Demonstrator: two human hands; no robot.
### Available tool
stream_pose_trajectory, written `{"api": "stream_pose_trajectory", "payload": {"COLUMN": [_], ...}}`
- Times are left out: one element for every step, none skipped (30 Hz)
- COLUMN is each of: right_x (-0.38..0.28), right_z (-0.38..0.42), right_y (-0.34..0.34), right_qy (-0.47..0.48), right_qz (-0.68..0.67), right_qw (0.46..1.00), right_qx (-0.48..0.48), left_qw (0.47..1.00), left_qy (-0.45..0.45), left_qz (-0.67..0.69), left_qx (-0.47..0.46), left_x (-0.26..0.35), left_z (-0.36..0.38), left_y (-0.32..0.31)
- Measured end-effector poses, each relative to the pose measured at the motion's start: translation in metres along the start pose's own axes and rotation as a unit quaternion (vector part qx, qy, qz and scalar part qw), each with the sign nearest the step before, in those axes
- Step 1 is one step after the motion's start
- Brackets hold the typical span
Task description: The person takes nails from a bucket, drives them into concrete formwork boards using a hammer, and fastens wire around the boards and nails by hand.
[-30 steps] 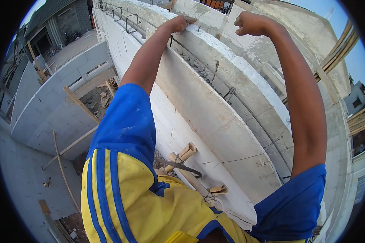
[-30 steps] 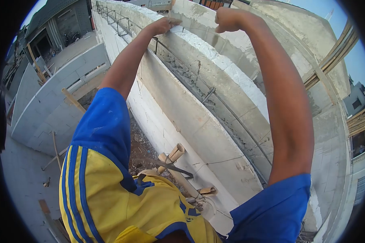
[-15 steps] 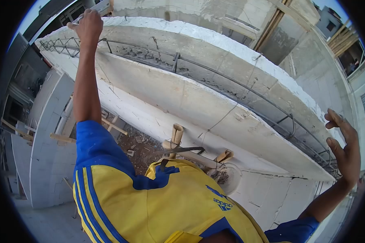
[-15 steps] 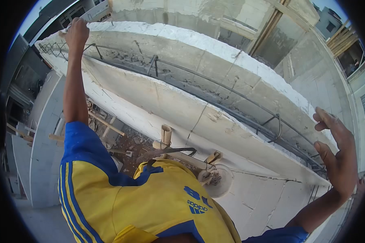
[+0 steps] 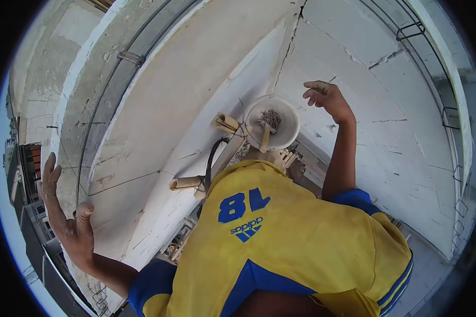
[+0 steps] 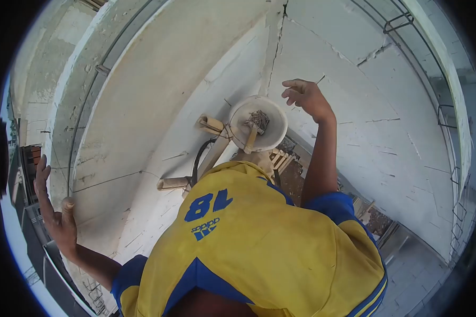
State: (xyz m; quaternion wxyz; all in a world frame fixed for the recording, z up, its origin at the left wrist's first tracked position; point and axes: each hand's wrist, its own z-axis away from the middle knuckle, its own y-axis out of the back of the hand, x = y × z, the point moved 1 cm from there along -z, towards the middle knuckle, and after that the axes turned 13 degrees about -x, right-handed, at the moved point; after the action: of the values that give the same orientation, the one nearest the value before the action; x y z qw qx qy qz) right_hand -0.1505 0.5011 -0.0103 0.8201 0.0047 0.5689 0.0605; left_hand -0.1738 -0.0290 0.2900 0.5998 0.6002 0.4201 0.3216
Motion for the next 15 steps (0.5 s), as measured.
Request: {"api": "stream_pose_trajectory", "payload": {"right_x": [0.044,0.081,0.107,0.128,0.14,0.152,0.162,0.168,0.171,0.173,0.167,0.162,0.159,0.153,0.144], "right_z": [-0.005,-0.006,-0.002,-0.003,-0.004,-0.006,-0.01,-0.015,-0.021,-0.027,-0.029,-0.034,-0.041,-0.046,-0.049], "right_y": [0.001,-0.002,-0.009,-0.015,-0.021,-0.033,-0.046,-0.056,-0.066,-0.077,-0.092,-0.105,-0.117,-0.132,-0.151], "right_qy": [-0.049,-0.092,-0.107,-0.112,-0.114,-0.121,-0.129,-0.135,-0.136,-0.136,-0.115,-0.089,-0.084,-0.074,0.027], "right_qz": [0.138,0.277,0.262,0.157,0.054,0.045,0.032,0.023,0.061,0.063,0.094,0.126,0.173,0.18,0.214], "right_qw": [0.988,0.954,0.957,0.979,0.989,0.989,0.99,0.99,0.989,0.988,0.988,0.987,0.978,0.975,0.97], "right_qx": [0.044,0.075,0.069,0.071,0.072,0.064,0.042,0.02,-0.022,-0.04,-0.046,-0.054,-0.085,-0.11,-0.116], "left_qw": [1.0,1.0,1.0,0.999,0.998,0.997,0.997,0.997,0.995,0.993,0.991,0.99,0.994,0.996,0.998], "left_qy": [-0.009,-0.014,-0.015,-0.02,-0.026,-0.032,-0.023,-0.021,-0.014,0.0,0.021,0.045,0.019,-0.006,-0.033], "left_qz": [0.0,-0.001,0.007,0.001,0.003,0.006,0.008,0.008,0.037,0.064,0.082,0.077,0.053,0.027,0.003], "left_qx": [-0.007,-0.01,-0.025,-0.038,-0.051,-0.066,-0.068,-0.075,-0.088,-0.101,-0.101,-0.105,-0.095,-0.085,-0.047], "left_x": [0.007,0.013,0.017,0.018,0.018,0.017,0.017,0.017,0.015,0.012,0.012,0.011,0.01,0.008,0.01], "left_z": [-0.011,-0.02,-0.03,-0.038,-0.045,-0.05,-0.053,-0.057,-0.058,-0.055,-0.052,-0.051,-0.052,-0.053,-0.054], "left_y": [-0.003,-0.006,-0.01,-0.013,-0.018,-0.022,-0.028,-0.033,-0.037,-0.039,-0.037,-0.037,-0.037,-0.036,-0.034]}}
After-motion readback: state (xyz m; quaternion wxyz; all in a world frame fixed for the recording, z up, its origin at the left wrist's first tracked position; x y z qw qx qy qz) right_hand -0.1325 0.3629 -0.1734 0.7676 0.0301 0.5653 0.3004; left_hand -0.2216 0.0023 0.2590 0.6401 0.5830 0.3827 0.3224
